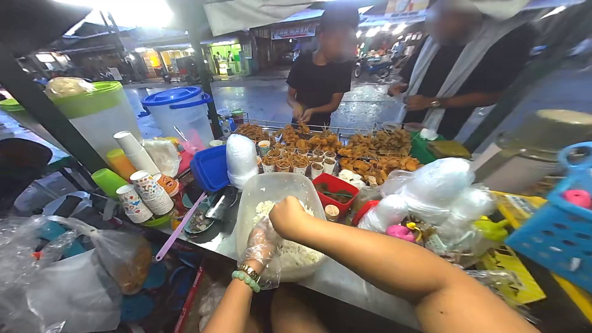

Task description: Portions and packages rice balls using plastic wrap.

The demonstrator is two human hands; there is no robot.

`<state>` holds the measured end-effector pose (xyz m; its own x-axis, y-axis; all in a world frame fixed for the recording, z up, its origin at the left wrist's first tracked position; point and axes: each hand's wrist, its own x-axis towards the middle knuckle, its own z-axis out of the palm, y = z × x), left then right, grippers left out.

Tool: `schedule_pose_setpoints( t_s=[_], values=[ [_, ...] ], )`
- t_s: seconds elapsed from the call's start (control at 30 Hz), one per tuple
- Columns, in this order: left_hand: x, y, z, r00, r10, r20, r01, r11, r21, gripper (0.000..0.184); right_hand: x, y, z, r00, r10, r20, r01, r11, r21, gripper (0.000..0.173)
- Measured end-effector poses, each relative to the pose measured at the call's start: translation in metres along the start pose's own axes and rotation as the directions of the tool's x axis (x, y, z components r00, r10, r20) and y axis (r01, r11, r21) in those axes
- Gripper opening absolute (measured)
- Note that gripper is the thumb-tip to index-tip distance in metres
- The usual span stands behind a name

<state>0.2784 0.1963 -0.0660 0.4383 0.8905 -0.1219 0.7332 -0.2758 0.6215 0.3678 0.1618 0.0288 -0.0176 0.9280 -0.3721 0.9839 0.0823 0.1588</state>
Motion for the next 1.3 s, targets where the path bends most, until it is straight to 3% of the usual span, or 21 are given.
schedule_pose_setpoints(
  t_s=[0.1,0.17,0.27,0.37,0.43,0.5,0.53,0.6,0.67,0.73,0.8,0.87,0.93,1.03,1.1,1.17,1.23,1.3],
  values=[
    [0.002,0.003,-0.009,0.999,-0.044,0.013,0.045,0.998,-0.048,0.057,-0.002,-0.001,-0.001,1.0,-0.008,0.0,0.008,0.999,-0.031,0.019],
    [0.015,-0.01,-0.007,0.992,-0.13,0.004,0.128,0.971,-0.201,0.055,-0.008,0.002,-0.006,0.999,-0.003,-0.032,0.002,1.0,-0.017,0.018],
    [0.02,-0.018,-0.015,0.975,-0.22,-0.001,0.195,0.866,-0.46,0.068,-0.026,0.016,-0.021,0.986,0.064,-0.152,-0.052,0.995,0.087,0.016],
    [0.025,-0.033,-0.024,0.969,-0.229,-0.098,0.138,0.822,-0.553,0.071,-0.026,0.036,-0.02,0.958,0.207,-0.2,-0.171,0.969,0.18,0.018],
    [0.03,-0.04,-0.022,0.954,-0.232,-0.19,0.063,0.775,-0.629,0.07,-0.011,0.046,-0.001,0.97,0.223,-0.098,-0.198,0.956,0.215,0.022],
    [0.031,-0.041,-0.019,0.94,-0.243,-0.241,0.025,0.749,-0.662,0.068,0.012,0.05,0.032,0.993,0.122,0.007,-0.119,0.959,0.257,0.027],
    [0.03,-0.039,-0.018,0.94,-0.246,-0.237,0.03,0.751,-0.659,0.068,0.023,0.051,0.05,0.998,0.058,-0.011,-0.052,0.957,0.286,0.032],
    [0.03,-0.036,-0.018,0.947,-0.246,-0.208,0.056,0.762,-0.645,0.067,0.038,0.051,0.069,0.98,-0.053,-0.19,0.115,0.937,0.33,0.06],
    [0.027,-0.034,-0.017,0.957,-0.224,-0.182,0.051,0.754,-0.655,0.057,0.046,0.048,0.069,0.9,-0.138,-0.413,0.275,0.916,0.293,0.08],
    [0.021,-0.031,-0.017,0.959,-0.182,-0.216,0.037,0.84,-0.541,0.039,0.056,0.047,0.07,0.848,-0.205,-0.489,0.357,0.902,0.241,0.06],
    [0.016,-0.027,-0.029,0.971,-0.137,-0.195,0.1,0.977,-0.19,0.034,0.065,0.051,0.07,0.893,-0.236,-0.382,0.34,0.911,0.232,0.024],
    [0.017,-0.024,-0.044,0.981,-0.155,-0.117,0.163,0.985,0.054,0.032,0.065,0.059,0.067,0.909,-0.253,-0.332,0.354,0.889,0.291,0.026],
    [0.019,-0.025,-0.052,0.978,-0.18,-0.102,0.189,0.978,0.086,0.031,0.052,0.061,0.064,0.862,-0.234,-0.449,0.429,0.809,0.403,0.028],
    [0.005,-0.013,-0.06,0.99,-0.052,-0.128,0.046,0.998,-0.046,0.031,0.034,0.049,0.065,0.773,-0.093,-0.627,0.536,0.623,0.57,0.034],
    [-0.007,0.002,-0.059,0.98,0.031,-0.198,-0.066,0.982,-0.176,0.03,0.03,0.041,0.067,0.805,-0.051,-0.591,0.528,0.517,0.674,0.056],
    [-0.013,0.007,-0.058,0.975,0.046,-0.215,-0.101,0.963,-0.249,0.031,0.031,0.036,0.073,0.802,0.01,-0.597,0.517,0.487,0.704,0.056],
    [-0.014,0.001,-0.052,0.963,0.041,-0.267,-0.156,0.891,-0.426,0.031,0.031,0.035,0.074,0.774,0.084,-0.628,0.53,0.455,0.715,0.044],
    [-0.014,-0.006,-0.047,0.949,0.029,-0.315,-0.229,0.751,-0.62,0.03,0.03,0.037,0.072,0.769,0.079,-0.634,0.562,0.388,0.73,0.048]
  ],
)
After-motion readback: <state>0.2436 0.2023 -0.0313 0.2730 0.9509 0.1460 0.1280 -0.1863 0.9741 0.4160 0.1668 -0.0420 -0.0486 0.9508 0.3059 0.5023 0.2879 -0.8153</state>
